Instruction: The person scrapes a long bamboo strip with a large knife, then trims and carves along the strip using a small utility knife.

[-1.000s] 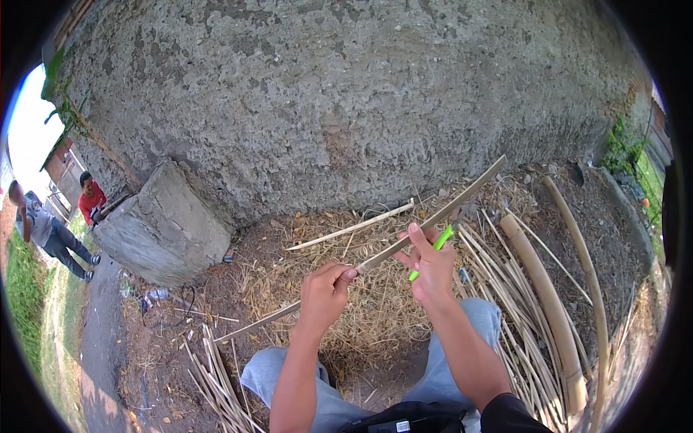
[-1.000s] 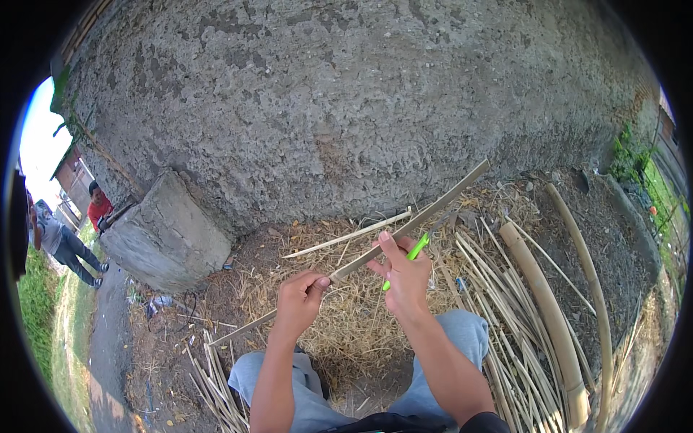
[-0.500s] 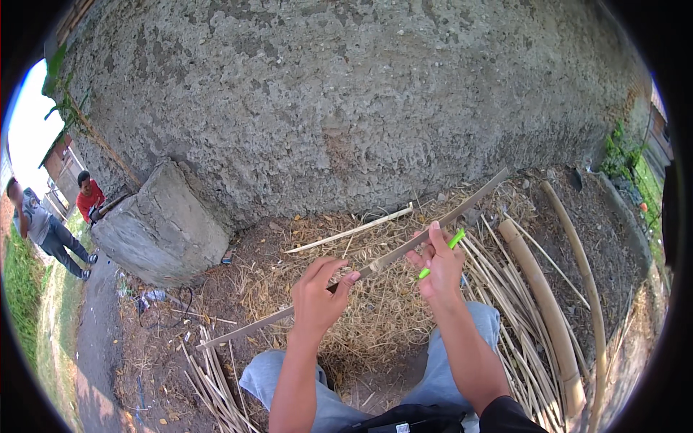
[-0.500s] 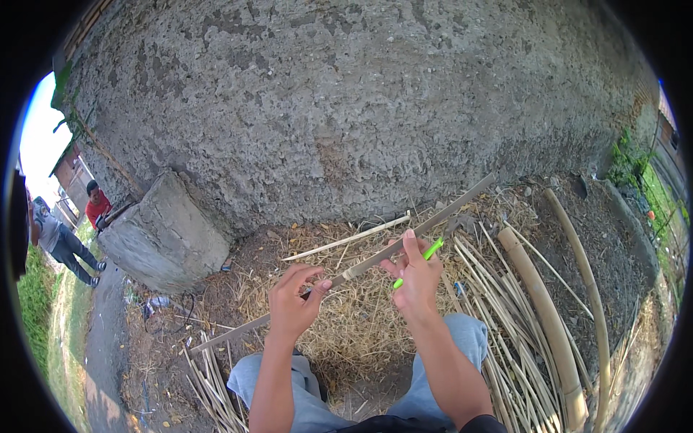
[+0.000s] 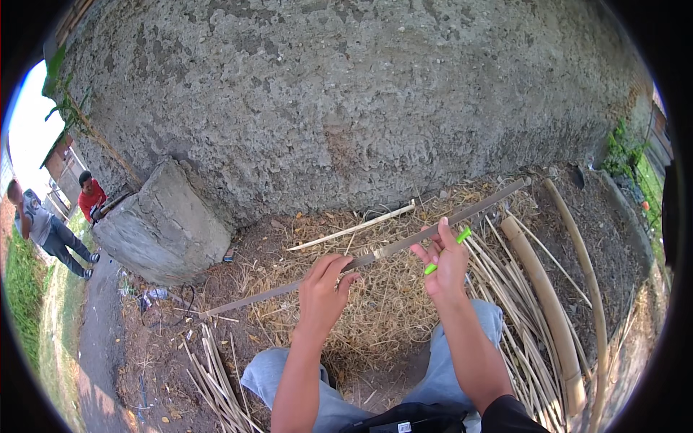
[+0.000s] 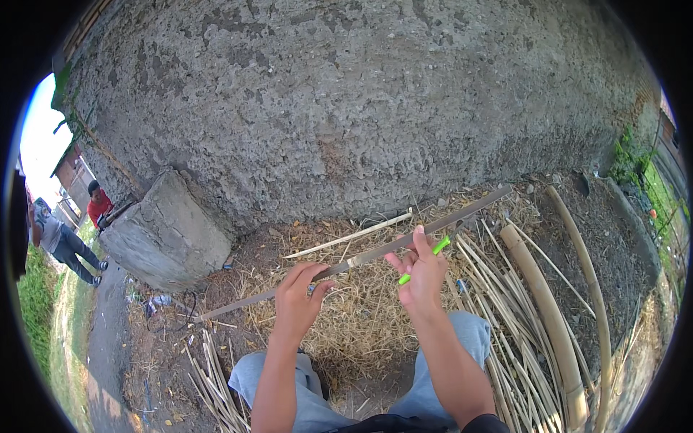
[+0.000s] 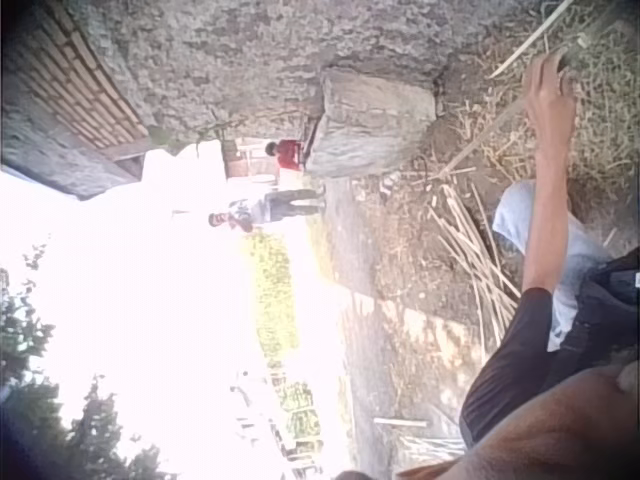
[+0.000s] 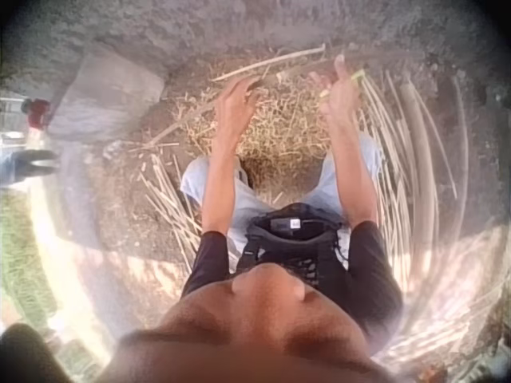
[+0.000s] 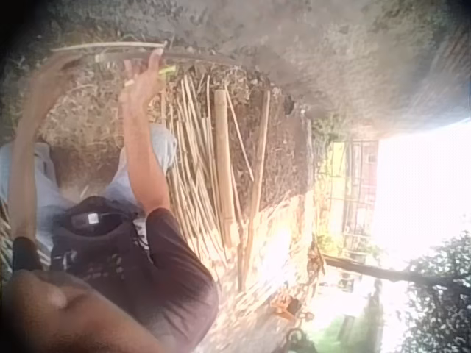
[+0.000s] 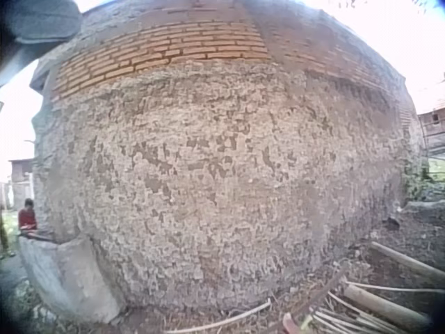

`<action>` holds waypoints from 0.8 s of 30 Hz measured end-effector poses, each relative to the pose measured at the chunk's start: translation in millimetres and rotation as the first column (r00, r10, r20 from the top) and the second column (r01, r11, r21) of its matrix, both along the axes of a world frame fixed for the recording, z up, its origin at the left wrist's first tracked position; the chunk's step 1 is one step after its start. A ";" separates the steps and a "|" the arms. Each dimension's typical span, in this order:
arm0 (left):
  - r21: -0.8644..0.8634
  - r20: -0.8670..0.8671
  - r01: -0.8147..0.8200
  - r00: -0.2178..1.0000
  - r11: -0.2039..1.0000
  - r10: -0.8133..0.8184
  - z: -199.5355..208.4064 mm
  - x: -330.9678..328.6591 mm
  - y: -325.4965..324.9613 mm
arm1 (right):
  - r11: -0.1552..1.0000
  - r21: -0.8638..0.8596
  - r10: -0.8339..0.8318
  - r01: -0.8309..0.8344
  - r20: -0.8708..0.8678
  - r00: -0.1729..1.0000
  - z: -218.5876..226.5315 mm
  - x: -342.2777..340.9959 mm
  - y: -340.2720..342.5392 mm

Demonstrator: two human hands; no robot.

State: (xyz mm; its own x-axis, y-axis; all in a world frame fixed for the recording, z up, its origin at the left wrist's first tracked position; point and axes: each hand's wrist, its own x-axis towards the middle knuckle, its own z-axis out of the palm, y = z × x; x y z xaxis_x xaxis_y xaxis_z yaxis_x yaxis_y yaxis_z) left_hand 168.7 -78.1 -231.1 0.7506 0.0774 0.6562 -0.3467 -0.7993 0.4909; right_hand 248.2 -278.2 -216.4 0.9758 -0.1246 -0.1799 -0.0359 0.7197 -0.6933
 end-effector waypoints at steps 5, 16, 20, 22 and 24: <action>0.028 0.093 0.064 0.993 0.998 -0.066 -5.7 4.1 -0.7 | 0.995 0.075 0.063 -0.061 -0.029 0.998 1.2 -0.3 -3.4; -0.116 0.015 0.067 0.998 0.991 -0.066 -6.4 1.0 -3.5 | 0.997 -0.020 0.077 -0.077 -0.024 0.997 -2.9 -0.2 -3.2; -0.114 -0.012 0.069 0.997 0.991 -0.071 -2.3 -0.4 -5.1 | 0.994 -0.038 0.097 -0.098 -0.027 0.995 -6.5 1.3 -2.0; -0.108 -0.025 0.064 0.997 0.992 -0.067 0.8 -1.9 -6.0 | 0.988 -0.043 0.146 -0.145 0.009 0.989 -6.9 1.1 0.1; -0.104 -0.039 0.058 0.997 0.993 -0.063 2.8 -3.0 -7.2 | 0.987 -0.049 0.157 -0.156 0.002 0.988 -6.7 0.1 2.8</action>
